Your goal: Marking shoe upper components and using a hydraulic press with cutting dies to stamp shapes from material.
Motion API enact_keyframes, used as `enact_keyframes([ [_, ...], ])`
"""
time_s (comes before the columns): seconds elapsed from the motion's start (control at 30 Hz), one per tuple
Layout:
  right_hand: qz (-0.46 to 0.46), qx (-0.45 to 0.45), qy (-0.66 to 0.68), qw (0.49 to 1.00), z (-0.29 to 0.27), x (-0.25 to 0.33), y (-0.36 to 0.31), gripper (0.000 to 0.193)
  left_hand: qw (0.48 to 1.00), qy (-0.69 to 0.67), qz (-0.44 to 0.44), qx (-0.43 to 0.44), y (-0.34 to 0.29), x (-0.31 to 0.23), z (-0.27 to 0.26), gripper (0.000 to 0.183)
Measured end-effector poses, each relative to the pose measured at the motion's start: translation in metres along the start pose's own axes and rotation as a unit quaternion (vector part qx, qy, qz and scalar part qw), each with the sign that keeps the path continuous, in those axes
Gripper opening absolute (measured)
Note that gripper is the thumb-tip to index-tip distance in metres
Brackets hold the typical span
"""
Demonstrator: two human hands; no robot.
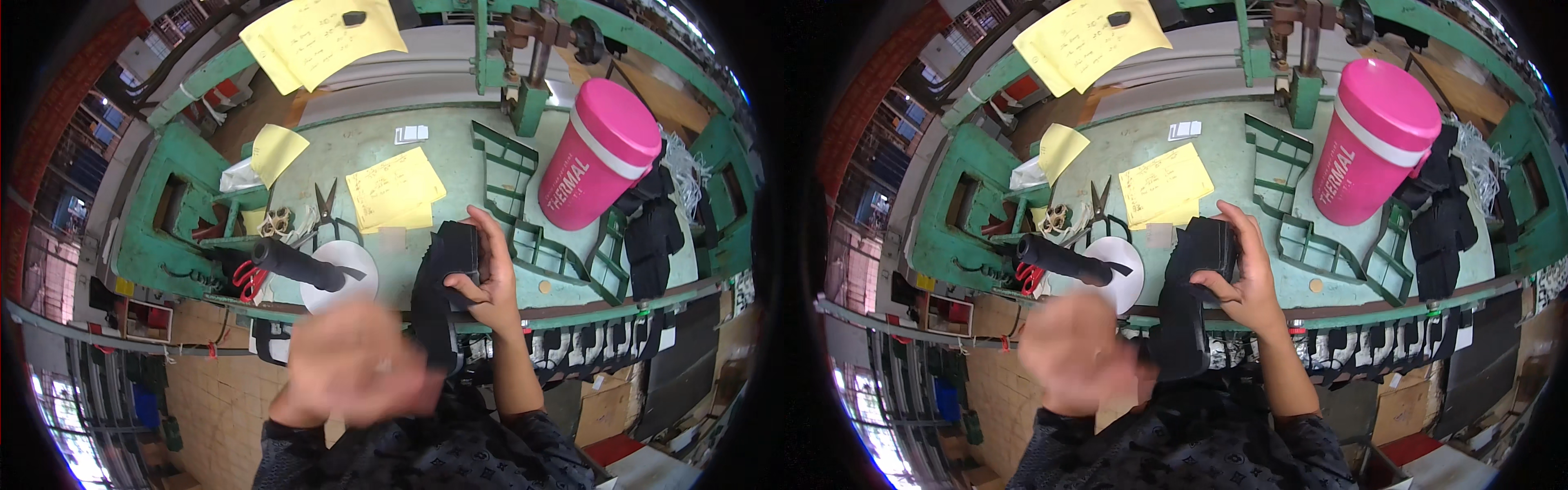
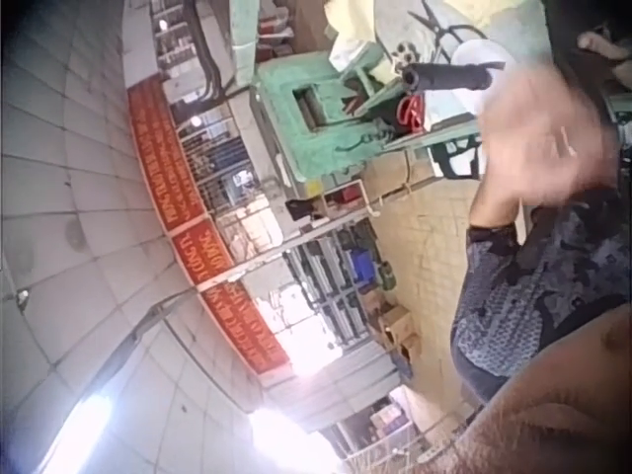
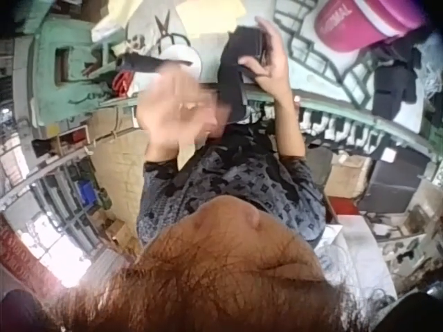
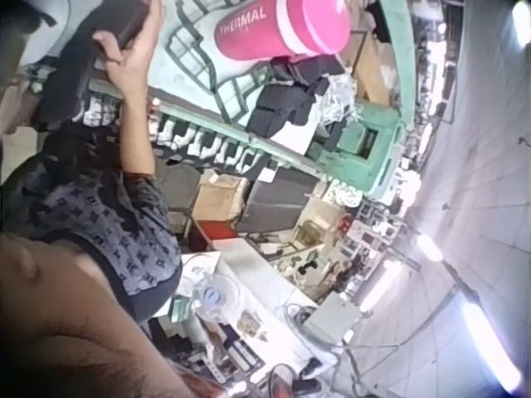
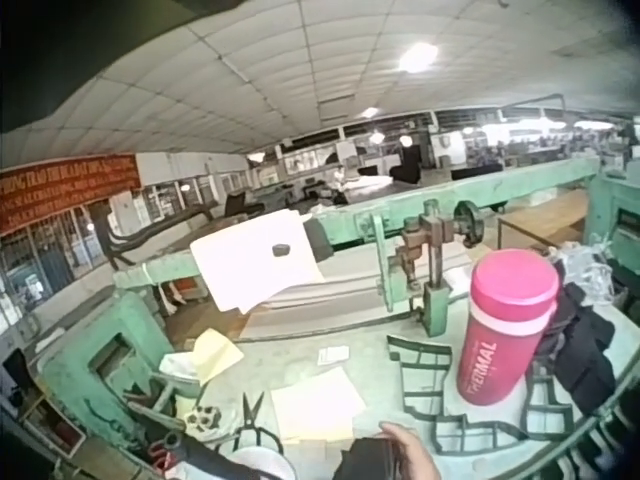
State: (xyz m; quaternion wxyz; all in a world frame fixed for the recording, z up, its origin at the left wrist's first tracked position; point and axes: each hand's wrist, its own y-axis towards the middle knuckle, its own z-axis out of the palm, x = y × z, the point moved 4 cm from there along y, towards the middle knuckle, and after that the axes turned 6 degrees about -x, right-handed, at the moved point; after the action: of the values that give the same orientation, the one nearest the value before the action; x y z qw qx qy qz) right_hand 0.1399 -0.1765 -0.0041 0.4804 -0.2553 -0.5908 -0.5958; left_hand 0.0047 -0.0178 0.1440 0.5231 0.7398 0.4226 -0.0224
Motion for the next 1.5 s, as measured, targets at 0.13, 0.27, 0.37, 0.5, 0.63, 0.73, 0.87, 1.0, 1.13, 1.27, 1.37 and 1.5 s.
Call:
enact_keyframes([
  [0.13,-0.006,0.064,-0.060,0.996,0.014,0.002,0.002,0.090,0.783,-0.553,0.105,0.266,-0.054,-0.062,-0.014,0.040],
  [0.27,0.107,0.097,-0.013,0.989,0.004,-0.003,-0.007,0.075,0.770,-0.608,0.110,0.156,-0.078,-0.081,-0.007,0.037],
  [0.37,0.081,0.079,0.022,0.993,-0.001,0.003,-0.009,0.076,0.800,-0.557,0.190,0.118,-0.115,-0.083,-0.029,0.023],
  [0.5,0.086,0.049,0.002,0.995,-0.003,-0.018,-0.010,0.076,0.809,-0.537,0.235,-0.046,-0.154,-0.070,-0.044,0.025],
  [0.63,0.064,0.058,-0.054,0.995,-0.009,-0.013,-0.016,0.082,0.763,-0.596,0.244,-0.060,-0.177,-0.075,-0.053,0.025],
  [0.73,-0.013,0.014,-0.180,0.983,0.000,-0.012,-0.022,0.082,0.721,-0.640,0.259,-0.064,-0.186,-0.065,-0.056,0.025],
  [0.87,-0.023,0.017,-0.209,0.977,0.003,-0.007,-0.024,0.078,0.684,-0.678,0.261,-0.067,-0.201,-0.054,-0.070,0.025],
  [1.0,-0.056,-0.008,-0.222,0.973,-0.006,0.006,-0.033,0.073,0.659,-0.707,0.253,-0.051,-0.206,-0.042,-0.106,0.026],
  [1.13,-0.141,-0.067,-0.504,0.849,0.005,0.051,-0.054,0.048,0.624,-0.741,0.248,-0.033,-0.199,-0.025,-0.129,0.027],
  [1.27,-0.139,-0.100,-0.650,0.740,0.003,0.083,-0.098,0.019,0.565,-0.794,0.225,-0.009,-0.198,-0.011,-0.135,0.029],
  [1.37,-0.089,-0.075,-0.708,0.696,-0.006,0.085,-0.135,0.024,0.511,-0.836,0.197,0.016,-0.197,-0.001,-0.133,0.030],
  [1.5,0.032,-0.060,-0.753,0.654,-0.039,0.075,-0.190,0.027,0.458,-0.872,0.170,0.037,-0.189,-0.002,-0.112,0.032],
])
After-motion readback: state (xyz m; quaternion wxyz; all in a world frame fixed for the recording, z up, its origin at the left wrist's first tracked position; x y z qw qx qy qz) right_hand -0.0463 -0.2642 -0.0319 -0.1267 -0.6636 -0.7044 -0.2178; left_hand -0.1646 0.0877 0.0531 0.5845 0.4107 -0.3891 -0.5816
